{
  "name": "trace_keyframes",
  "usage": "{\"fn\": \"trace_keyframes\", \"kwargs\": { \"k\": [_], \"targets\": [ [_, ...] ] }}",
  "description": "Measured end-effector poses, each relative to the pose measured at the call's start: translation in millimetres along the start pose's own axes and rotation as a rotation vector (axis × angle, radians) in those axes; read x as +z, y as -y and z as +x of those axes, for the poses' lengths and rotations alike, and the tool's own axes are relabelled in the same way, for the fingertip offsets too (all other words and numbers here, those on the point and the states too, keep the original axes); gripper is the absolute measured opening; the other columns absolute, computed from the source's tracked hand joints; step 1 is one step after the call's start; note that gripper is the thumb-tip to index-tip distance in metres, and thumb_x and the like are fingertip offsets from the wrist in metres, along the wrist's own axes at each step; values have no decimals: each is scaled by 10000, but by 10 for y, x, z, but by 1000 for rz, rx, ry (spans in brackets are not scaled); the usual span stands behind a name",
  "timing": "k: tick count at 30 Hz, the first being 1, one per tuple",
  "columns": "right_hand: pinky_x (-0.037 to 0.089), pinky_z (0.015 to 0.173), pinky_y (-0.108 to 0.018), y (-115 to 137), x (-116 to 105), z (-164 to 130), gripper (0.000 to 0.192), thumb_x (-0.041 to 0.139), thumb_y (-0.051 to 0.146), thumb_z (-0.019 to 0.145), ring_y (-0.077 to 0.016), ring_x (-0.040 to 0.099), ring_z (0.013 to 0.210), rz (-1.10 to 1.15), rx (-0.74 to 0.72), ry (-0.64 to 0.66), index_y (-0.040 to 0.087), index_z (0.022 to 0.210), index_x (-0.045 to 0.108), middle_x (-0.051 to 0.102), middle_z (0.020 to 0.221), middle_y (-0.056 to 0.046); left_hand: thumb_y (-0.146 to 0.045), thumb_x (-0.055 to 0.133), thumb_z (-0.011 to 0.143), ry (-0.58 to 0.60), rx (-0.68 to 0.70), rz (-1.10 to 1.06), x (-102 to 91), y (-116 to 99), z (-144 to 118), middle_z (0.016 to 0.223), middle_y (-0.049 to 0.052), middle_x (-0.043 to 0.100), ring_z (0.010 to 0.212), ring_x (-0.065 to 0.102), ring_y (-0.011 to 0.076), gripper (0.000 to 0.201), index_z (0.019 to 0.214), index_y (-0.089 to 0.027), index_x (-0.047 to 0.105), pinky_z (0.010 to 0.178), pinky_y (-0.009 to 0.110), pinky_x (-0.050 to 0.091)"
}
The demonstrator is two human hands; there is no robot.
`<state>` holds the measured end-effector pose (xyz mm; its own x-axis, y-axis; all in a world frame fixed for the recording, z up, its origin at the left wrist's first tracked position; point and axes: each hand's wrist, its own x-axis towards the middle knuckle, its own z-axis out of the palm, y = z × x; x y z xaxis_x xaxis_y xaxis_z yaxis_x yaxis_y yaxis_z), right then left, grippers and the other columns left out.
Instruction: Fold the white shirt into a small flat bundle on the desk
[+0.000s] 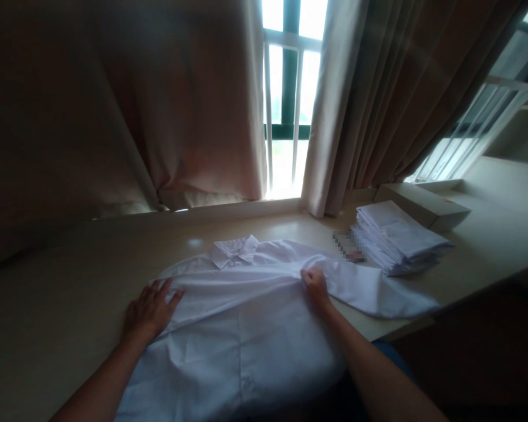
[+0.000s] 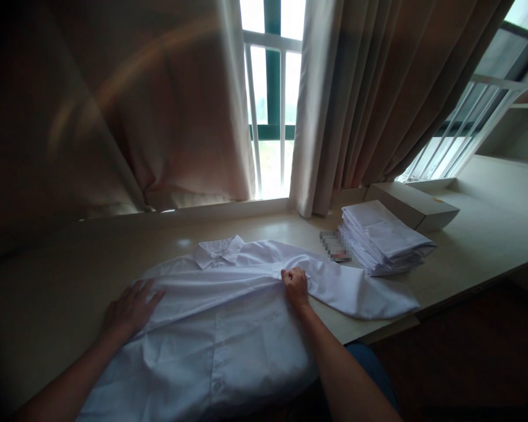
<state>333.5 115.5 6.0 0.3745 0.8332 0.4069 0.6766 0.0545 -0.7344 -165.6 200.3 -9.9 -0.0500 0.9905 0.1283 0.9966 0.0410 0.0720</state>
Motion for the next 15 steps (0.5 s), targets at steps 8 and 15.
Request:
{"fn": "trace_keyframes", "kwargs": {
  "k": [8,15],
  "targets": [
    [395,776,-298,15,-10,-27,228,483,331,851,-190,520,800,24,-15,-22,200,734,628,617,778,-37,-670,214,862,-7,-4,35,-29,-30,-15,1566,127,249,1433,176,351,774,1491,-224,280,1089,553,213],
    [392,891,-347,70,-11,-50,315,396,248,884,-221,545,949,2,26,-120,150,1058,640,652,991,-103,-670,223,861,-17,-3,23,-29,-29,-26,1558,125,268,1428,186,349,763,1478,-229,311,1088,556,203]
  ]
}}
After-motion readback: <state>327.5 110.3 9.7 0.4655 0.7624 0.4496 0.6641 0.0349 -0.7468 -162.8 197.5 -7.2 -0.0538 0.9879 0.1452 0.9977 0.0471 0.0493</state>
